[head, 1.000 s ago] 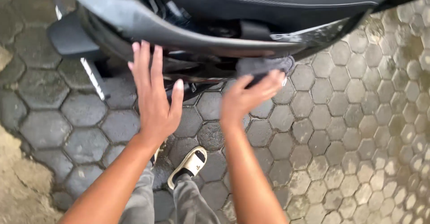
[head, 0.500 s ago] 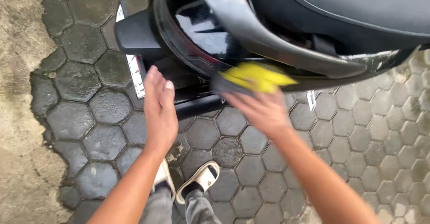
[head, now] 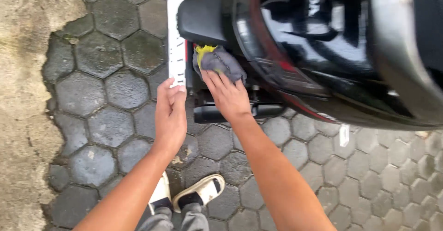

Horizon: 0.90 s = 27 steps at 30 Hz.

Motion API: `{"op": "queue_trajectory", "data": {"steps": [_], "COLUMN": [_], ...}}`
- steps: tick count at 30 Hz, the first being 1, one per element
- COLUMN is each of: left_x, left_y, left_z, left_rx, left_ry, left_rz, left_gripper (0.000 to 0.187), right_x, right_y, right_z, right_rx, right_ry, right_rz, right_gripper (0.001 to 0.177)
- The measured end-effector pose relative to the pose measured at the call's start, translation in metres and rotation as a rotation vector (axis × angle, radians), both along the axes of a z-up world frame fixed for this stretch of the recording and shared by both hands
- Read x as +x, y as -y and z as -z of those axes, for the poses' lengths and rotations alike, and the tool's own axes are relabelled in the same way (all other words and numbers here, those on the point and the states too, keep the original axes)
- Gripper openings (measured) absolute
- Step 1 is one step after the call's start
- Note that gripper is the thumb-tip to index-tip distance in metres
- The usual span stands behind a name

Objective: Clean and wipe down various parts of a black motorcycle using a cloth and soapy water.

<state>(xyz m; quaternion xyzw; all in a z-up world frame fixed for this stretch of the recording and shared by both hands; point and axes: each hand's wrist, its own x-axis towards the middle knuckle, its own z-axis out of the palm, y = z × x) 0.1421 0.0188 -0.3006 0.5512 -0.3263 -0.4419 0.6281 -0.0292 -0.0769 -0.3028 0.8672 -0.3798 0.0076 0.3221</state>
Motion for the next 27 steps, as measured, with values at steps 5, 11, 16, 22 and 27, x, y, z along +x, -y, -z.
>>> {"op": "queue_trajectory", "data": {"steps": [5, 11, 16, 22, 27], "left_x": [0.026, 0.037, 0.053, 0.071, 0.065], "left_y": [-0.011, -0.007, -0.013, -0.014, -0.004], "left_z": [0.014, 0.05, 0.066, 0.08, 0.091], "left_rx": [0.086, 0.006, 0.125, 0.196, 0.115], "left_ry": [0.031, 0.145, 0.018, -0.154, -0.072], "left_rz": [-0.018, 0.044, 0.059, 0.045, 0.04], "left_gripper": [0.046, 0.05, 0.056, 0.058, 0.059], "right_x": [-0.023, 0.014, 0.047, 0.099, 0.128], "right_y": [0.008, 0.003, -0.042, -0.06, -0.047], "right_z": [0.028, -0.017, -0.031, -0.023, 0.027], "right_rx": [0.103, 0.018, 0.15, 0.212, 0.107], "right_ry": [-0.064, -0.208, -0.088, 0.443, 0.27], "right_rz": [-0.107, -0.186, -0.055, -0.083, 0.093], "right_gripper": [0.064, 0.061, 0.034, 0.046, 0.033]}}
